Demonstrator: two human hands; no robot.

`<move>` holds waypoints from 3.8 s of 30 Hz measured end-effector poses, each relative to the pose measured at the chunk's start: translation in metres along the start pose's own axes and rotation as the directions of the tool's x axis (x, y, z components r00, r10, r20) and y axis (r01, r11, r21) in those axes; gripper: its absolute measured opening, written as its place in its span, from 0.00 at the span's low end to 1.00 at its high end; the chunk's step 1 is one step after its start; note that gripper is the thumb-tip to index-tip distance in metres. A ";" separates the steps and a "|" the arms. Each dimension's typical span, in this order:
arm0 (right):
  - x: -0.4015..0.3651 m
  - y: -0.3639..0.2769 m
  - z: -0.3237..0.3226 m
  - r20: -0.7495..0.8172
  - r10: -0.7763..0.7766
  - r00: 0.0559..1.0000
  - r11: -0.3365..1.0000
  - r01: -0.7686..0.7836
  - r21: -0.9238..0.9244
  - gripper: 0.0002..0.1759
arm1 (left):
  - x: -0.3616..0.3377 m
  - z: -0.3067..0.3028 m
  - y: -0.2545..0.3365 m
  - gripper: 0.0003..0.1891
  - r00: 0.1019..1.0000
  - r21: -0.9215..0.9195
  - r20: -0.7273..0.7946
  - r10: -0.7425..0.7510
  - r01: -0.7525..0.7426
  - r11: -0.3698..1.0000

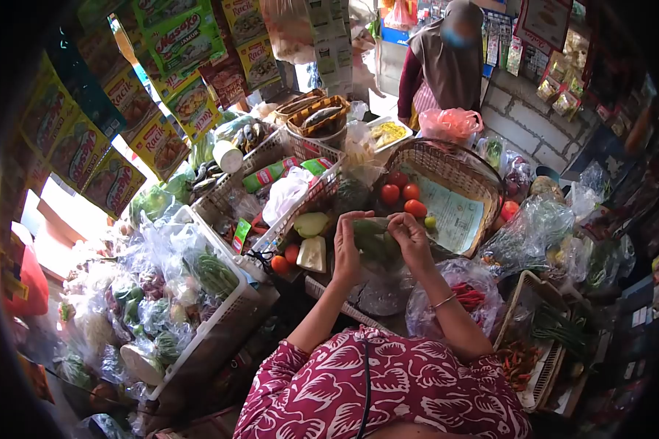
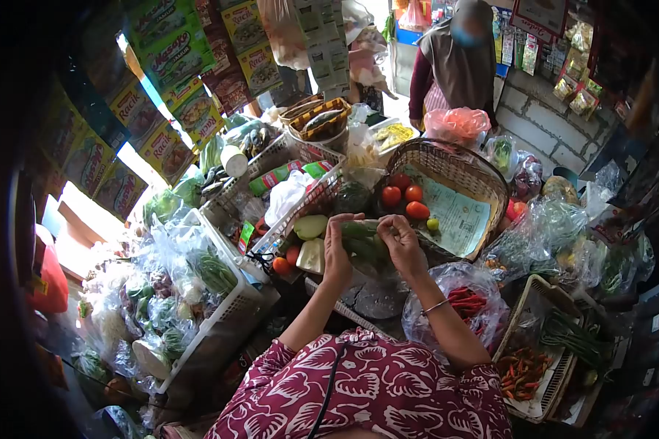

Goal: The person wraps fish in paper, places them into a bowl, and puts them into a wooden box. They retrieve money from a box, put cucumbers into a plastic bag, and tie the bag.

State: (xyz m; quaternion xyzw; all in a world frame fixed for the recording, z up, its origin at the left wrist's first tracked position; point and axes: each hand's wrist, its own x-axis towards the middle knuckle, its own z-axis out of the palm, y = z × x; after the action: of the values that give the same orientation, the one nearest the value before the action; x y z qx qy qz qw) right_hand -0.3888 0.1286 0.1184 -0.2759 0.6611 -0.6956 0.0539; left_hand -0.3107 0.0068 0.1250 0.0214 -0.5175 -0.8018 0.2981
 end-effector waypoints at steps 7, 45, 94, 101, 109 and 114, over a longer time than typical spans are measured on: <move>0.010 -0.047 0.001 0.249 -0.125 0.960 0.951 0.188 -0.247 0.10 | 0.013 0.001 -0.004 0.23 0.996 0.142 0.034 0.077 -0.081 0.987; 0.051 -0.072 0.010 0.190 -0.021 0.982 0.971 -0.025 0.236 0.26 | -0.018 -0.037 -0.075 0.55 0.996 0.099 -0.039 0.082 -0.078 0.992; 0.059 0.034 -0.014 0.196 0.404 0.894 0.513 -0.398 0.760 0.12 | -0.069 -0.007 -0.072 0.41 0.981 0.783 -0.034 0.190 -0.092 0.615; 0.070 0.098 -0.152 -0.300 0.267 0.916 0.887 -0.355 -0.296 0.17 | -0.071 -0.023 -0.072 0.36 0.978 0.755 -0.097 0.184 -0.048 0.653; 0.080 0.046 -0.086 0.214 -0.081 0.974 0.836 0.183 -0.517 0.14 | -0.034 -0.036 -0.081 0.29 0.902 0.771 -0.263 0.341 -0.016 0.636; 0.111 0.103 -0.016 0.562 -0.022 0.827 0.651 0.439 -0.620 0.18 | -0.052 -0.035 -0.070 0.27 0.943 0.731 -0.245 0.226 0.027 0.681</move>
State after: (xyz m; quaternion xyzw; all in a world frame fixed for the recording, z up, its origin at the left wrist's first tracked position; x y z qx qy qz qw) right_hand -0.5192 0.0814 0.0556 -0.5317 0.7999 -0.2776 0.0192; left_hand -0.2884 0.0242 0.0353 0.2365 -0.7378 -0.4996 0.3874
